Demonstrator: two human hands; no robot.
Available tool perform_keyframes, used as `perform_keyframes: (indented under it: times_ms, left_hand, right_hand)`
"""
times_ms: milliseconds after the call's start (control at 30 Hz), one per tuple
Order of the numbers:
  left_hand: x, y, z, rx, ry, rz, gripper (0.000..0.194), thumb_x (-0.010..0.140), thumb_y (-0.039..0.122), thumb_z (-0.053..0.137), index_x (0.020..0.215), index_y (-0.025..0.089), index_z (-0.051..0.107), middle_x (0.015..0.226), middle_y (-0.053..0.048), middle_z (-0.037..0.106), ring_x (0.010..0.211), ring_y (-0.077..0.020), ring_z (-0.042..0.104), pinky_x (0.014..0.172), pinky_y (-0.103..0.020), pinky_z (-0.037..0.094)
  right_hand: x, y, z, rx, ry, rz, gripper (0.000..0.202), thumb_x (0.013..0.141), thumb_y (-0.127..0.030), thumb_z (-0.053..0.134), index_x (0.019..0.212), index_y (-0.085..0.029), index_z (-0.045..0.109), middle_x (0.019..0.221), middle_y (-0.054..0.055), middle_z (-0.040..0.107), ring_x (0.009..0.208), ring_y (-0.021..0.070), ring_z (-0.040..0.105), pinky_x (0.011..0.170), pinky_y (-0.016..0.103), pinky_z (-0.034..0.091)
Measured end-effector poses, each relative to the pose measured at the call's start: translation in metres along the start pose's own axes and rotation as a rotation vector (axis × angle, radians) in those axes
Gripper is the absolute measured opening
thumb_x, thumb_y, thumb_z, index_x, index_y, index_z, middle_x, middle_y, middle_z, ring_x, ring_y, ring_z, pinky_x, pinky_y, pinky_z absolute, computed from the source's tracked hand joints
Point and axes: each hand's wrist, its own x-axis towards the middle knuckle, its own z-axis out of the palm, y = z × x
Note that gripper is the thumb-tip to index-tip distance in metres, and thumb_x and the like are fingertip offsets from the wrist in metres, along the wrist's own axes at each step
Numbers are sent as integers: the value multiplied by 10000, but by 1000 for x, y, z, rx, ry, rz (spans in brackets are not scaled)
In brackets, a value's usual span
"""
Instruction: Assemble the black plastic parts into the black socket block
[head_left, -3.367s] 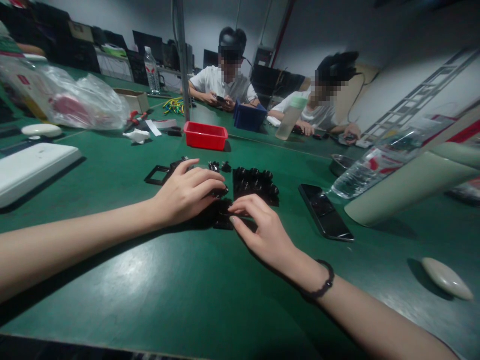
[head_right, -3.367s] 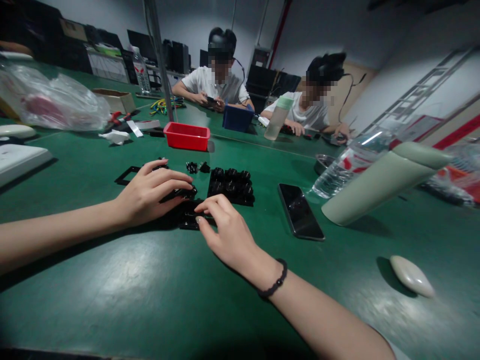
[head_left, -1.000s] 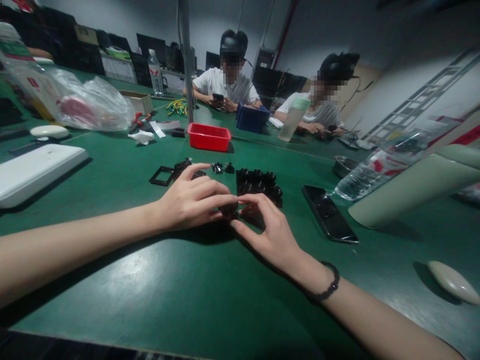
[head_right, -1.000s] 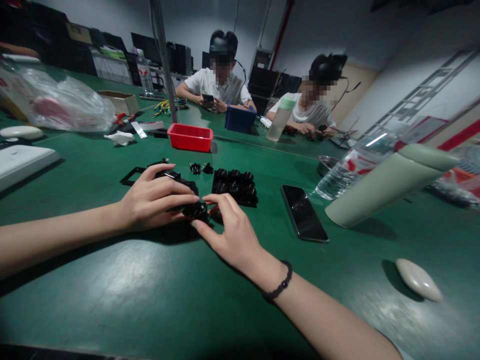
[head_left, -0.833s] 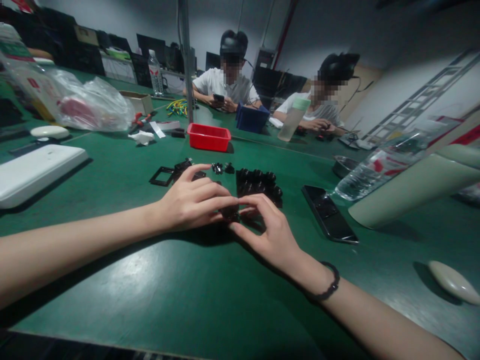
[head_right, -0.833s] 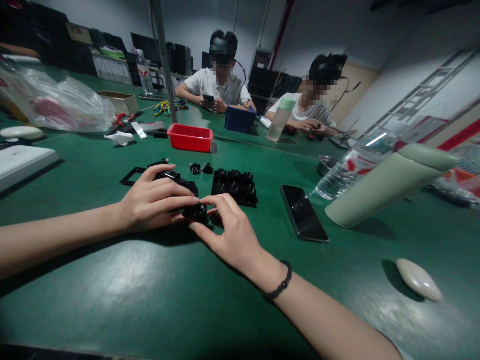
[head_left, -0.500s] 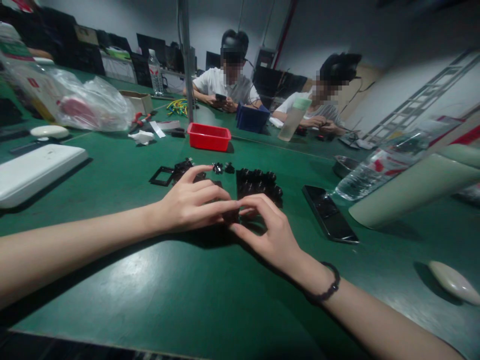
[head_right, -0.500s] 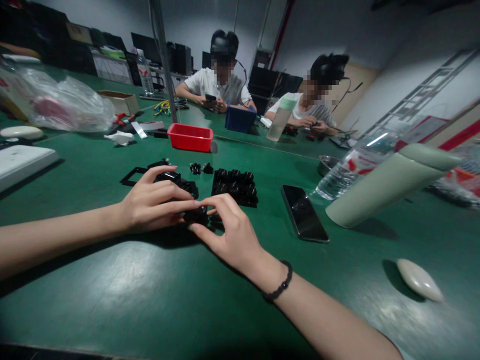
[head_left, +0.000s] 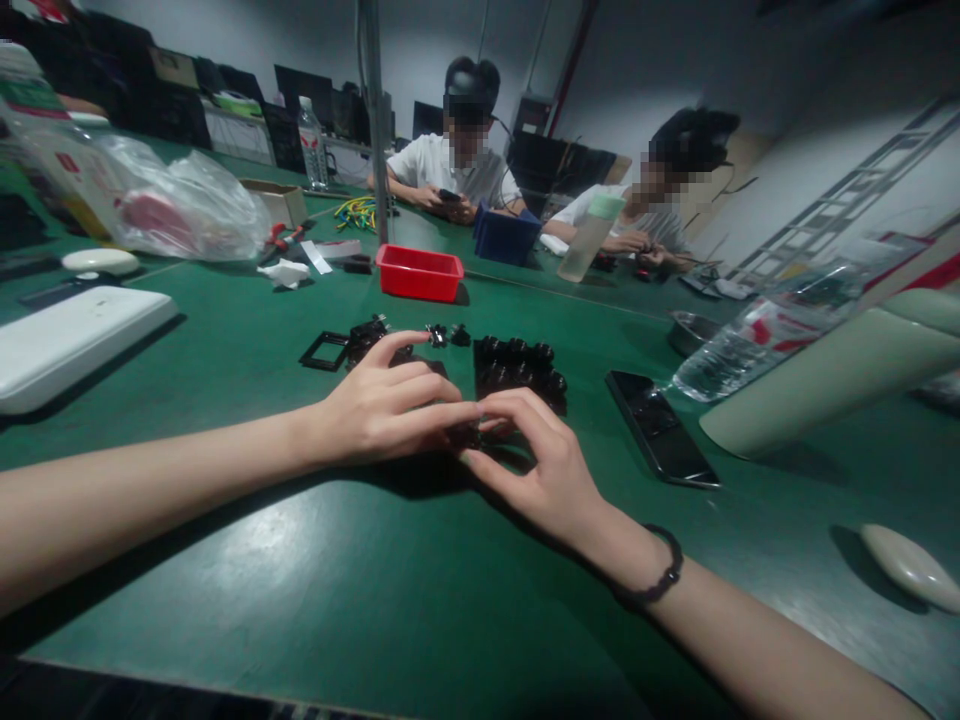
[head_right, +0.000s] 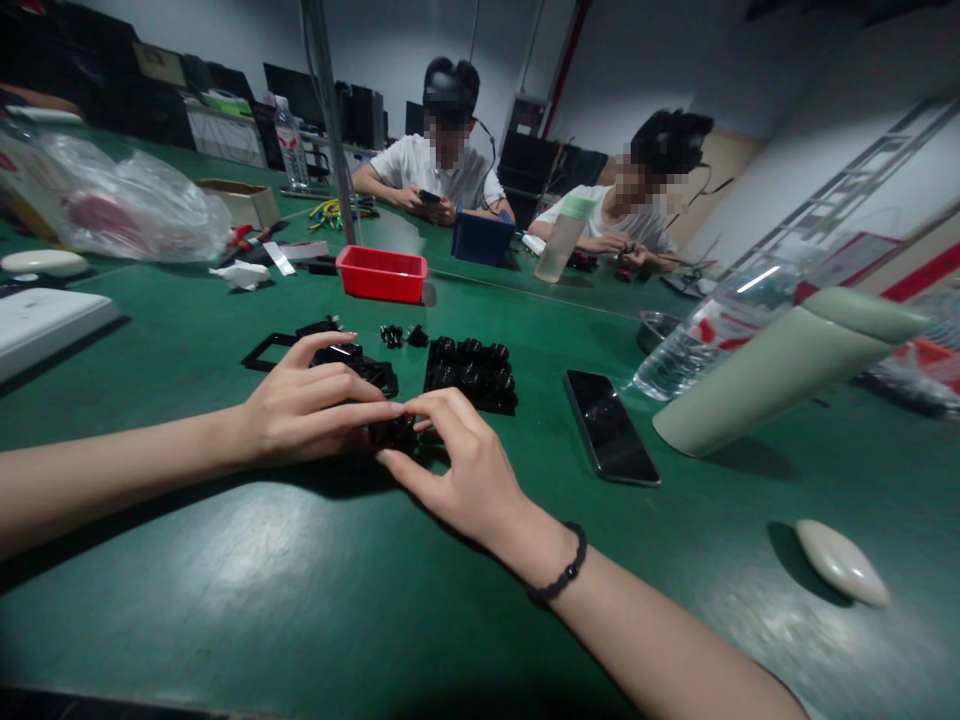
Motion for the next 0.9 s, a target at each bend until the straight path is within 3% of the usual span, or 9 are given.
perform_keyframes:
  times_ms: [200,500,733,900]
  left_hand:
    - [2,1,0,30,-15,-22,280,928,313,572,1193,223,566,912,-2,739,747,-124,669,1060,-417,386]
    - [1,2,4,57,-56,-134,495,824,564,630,1132,176,627,922,-60,741,840,-204,673,1059,-483,377]
    - [3,3,3,16,-185,-227,353,839,501,602,971,187,691,961,-51,748,988,-254,654,1138,-576,235]
    - [4,3,2,-12,-256,-274,345,842,507,585,891,189,709,952,-53,749,999,-266,645,1129,-596,232]
  right_hand:
    - [1,-2,-1,-15,3,-13,212,870,-269,652,1054,-201,573,991,59,617,877,168,623,730,310,586]
    - [1,-2,-1,-41,23,59,181,922,-295,588,1069,-193,567,982,61,622,838,163,637,757,320,566]
    - [2,-3,-2,-39,15,99,168,943,-310,558,1051,-185,583,1004,76,632,871,174,644,769,322,558]
    - [2,-2,-2,-50,17,95,171,945,-311,554,1047,-178,587,1001,80,635,865,174,646,763,321,557]
